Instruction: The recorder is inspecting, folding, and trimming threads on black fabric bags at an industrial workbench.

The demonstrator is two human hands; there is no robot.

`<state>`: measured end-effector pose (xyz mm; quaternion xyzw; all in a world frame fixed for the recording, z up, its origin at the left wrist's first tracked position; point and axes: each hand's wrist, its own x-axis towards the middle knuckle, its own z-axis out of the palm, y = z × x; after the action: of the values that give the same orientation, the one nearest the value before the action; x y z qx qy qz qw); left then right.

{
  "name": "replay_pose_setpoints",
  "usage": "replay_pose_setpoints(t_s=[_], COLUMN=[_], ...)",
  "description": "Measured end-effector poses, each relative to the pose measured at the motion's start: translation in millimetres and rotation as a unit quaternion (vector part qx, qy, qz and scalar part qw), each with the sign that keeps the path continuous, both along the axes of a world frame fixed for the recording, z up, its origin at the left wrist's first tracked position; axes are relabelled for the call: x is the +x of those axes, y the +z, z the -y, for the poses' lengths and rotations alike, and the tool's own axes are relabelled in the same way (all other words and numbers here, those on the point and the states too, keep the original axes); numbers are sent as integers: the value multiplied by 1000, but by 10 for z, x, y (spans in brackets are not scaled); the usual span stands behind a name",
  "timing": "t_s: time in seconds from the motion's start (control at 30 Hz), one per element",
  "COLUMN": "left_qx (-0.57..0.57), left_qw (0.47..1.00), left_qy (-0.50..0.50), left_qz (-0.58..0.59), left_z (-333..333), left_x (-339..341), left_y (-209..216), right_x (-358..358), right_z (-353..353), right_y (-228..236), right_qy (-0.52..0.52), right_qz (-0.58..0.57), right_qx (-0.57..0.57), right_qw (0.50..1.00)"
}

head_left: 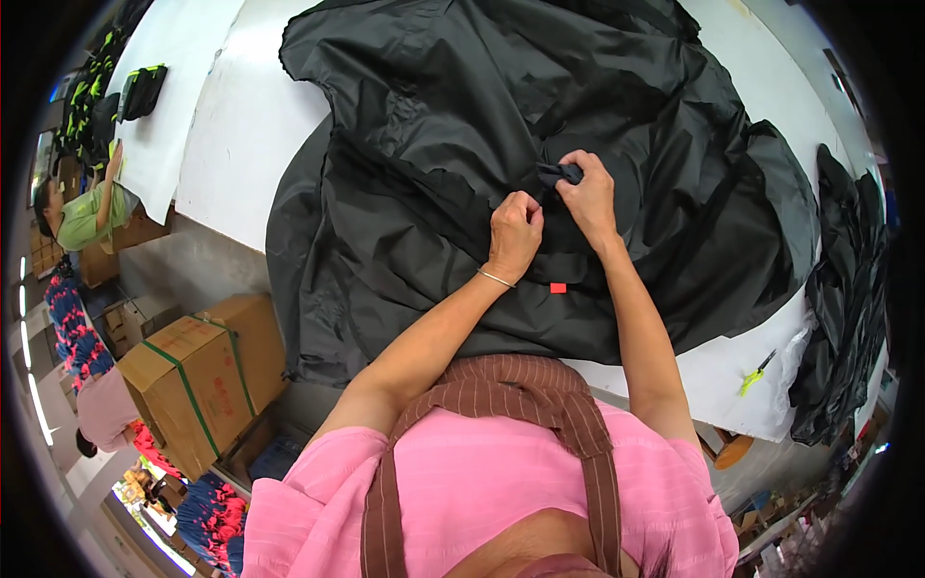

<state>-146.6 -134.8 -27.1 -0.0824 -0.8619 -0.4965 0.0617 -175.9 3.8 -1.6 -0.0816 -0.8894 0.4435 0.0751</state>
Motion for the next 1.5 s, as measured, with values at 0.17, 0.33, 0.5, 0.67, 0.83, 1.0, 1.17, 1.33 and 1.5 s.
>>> replay_pose_setpoints(t_s=[0.17, 0.33, 0.5, 0.67, 0.83, 1.0, 1.17, 1.33, 1.5], left_qx=[-11, 62, 59, 127, 43, -75, -67, -120, -174], left_qw=[999, 987, 987, 978, 973, 932, 887, 918, 893], left_qy=[-16, 35, 38, 29, -125, -307, -396, -371, -414], left_qz=[29, 145, 145, 162, 192, 177, 228, 71, -5], left_z=[47, 96, 127, 119, 211, 492, 458, 201, 142], left_x=[50, 20, 27, 20, 133, 287, 266, 35, -114], left_y=[-58, -118, -179, -236, 15, 486, 614, 595, 411], right_x=[45, 115, 193, -74, -127, 527, 1303, 1473, 1484], right_z=[-170, 74, 315, 268, -15, -363, -329, -247, -259], right_y=[-67, -6, -56, -147, 40, 585, 623, 531, 482], right_qy=[-63, 23, 109, 58, -26, 88, 88, 27, 13], right_qz=[107, 15, 47, 8, -69, 132, 141, 98, 102], right_qx=[-62, -76, 13, 96, 84, -55, -79, -85, -101], right_qw=[990, 997, 993, 994, 994, 986, 983, 991, 990])
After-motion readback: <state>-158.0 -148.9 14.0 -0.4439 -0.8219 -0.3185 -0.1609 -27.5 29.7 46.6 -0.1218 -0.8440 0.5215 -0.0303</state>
